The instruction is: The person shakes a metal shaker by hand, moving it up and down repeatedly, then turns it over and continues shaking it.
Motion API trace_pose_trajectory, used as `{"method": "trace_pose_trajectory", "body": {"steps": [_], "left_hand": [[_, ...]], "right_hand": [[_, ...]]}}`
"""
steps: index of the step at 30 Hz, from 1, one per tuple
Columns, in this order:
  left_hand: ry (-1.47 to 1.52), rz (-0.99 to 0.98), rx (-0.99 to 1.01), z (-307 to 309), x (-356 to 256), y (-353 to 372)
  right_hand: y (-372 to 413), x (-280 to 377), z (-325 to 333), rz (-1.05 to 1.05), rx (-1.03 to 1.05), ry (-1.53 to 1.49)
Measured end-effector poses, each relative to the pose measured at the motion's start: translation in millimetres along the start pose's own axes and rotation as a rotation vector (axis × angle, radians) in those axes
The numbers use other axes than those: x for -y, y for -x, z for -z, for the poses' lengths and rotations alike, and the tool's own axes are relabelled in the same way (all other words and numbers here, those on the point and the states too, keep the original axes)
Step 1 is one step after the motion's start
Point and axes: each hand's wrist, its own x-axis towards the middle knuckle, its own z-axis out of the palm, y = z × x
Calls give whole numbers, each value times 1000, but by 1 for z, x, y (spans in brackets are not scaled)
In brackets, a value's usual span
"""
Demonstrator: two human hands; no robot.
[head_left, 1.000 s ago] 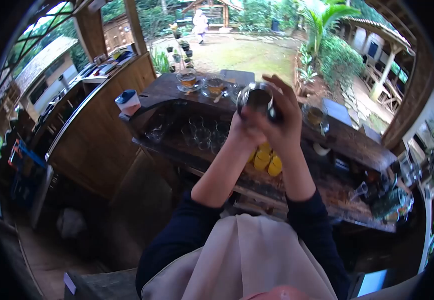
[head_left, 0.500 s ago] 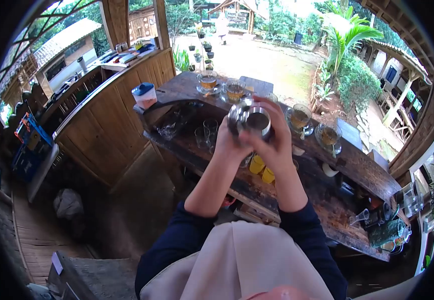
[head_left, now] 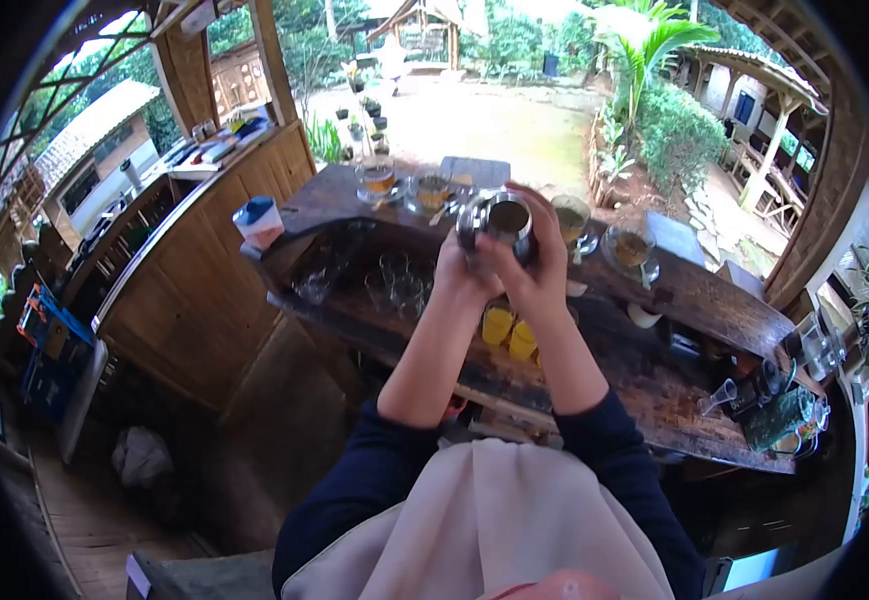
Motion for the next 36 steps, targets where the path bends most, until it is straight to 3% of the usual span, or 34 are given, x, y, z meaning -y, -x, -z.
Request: {"method": "trace_pose_trajectory", "body": {"steps": [1, 2, 3, 4, 5, 6, 7, 8, 9, 10, 11, 13, 15, 16, 17, 18, 19, 20, 21, 23, 25, 26, 27, 30, 31, 32, 33, 34, 35, 36], "left_hand": [[117, -33, -13, -22, 8, 17], [24, 109, 210, -36, 0, 34], [-67, 247, 416, -47, -10, 53], [-189, 168, 473, -67, -6, 71], [-311, 89, 528, -85, -3, 86], [-45, 158, 791, -86, 1, 99], [-134, -103, 801, -80, 10, 108], [-131, -63, 809, -78, 10, 106], [-129, -25, 811, -74, 8, 104], [-124, 173, 720, -72, -4, 95], [-44, 179, 579, -49, -12, 79], [-141, -124, 163, -21, -9, 64], [11, -57, 309, -32, -11, 68], [-287, -294, 332, -38, -4, 75], [-59, 6, 208, -43, -14, 77], [-80, 40, 309, -69, -14, 98], [-97, 76, 412, -91, -10, 118], [37, 196, 738, -77, -6, 110], [65, 47, 855, -78, 3, 125], [-268, -155, 808, -65, -9, 127], [-87, -40, 288, -58, -11, 131], [214, 236, 495, -31, -22, 106], [-115, -235, -39, -10, -19, 87], [-17, -148, 124, -19, -15, 82], [-56, -96, 205, -32, -16, 92], [-108, 221, 404, -47, -28, 102], [-119, 232, 447, -77, -16, 128], [-202, 108, 610, -87, -6, 134], [-285, -22, 773, -94, 3, 139], [-323, -191, 771, -100, 18, 153]], "right_hand": [[-4, 7, 3, -39, -64, -3], [-6, 29, 9, 1, -4, -2], [-8, 51, 16, 197, 95, 67], [-8, 75, 23, 389, 194, 132], [-1, 104, 31, 362, 246, 99], [2, 107, 26, 586, 135, 84], [2, 108, 21, 811, 17, 67], [3, 103, 23, 810, 17, 60], [4, 92, 26, 595, 66, 41], [7, 79, 27, 374, 115, 17], [9, 66, 22, 153, 167, -11], [2, 40, -14, 19, -90, -90], [-6, 52, -10, -27, -65, -117], [-15, 61, -3, -67, -52, -115], [-20, 76, 8, 155, 65, -93], [-20, 103, 15, 289, 138, 47], [-15, 113, 16, 420, 130, 10], [-7, 112, 4, 587, -3, -78], [0, 109, -4, 668, -71, -131], [8, 98, -7, 621, -61, -171], [9, 77, -3, 350, 80, -152], [6, 54, -19, 186, 77, -156], [5, 43, -31, 65, 24, -185], [-1, 53, -22, -78, -4, -241], [-2, 66, -15, 119, 31, -167], [0, 85, -2, 307, 78, -89], [2, 104, 12, 369, 162, -68], [11, 117, 10, 573, -1, -107], [14, 119, 9, 574, 2, -97], [17, 118, 6, 547, -41, -147]]}}
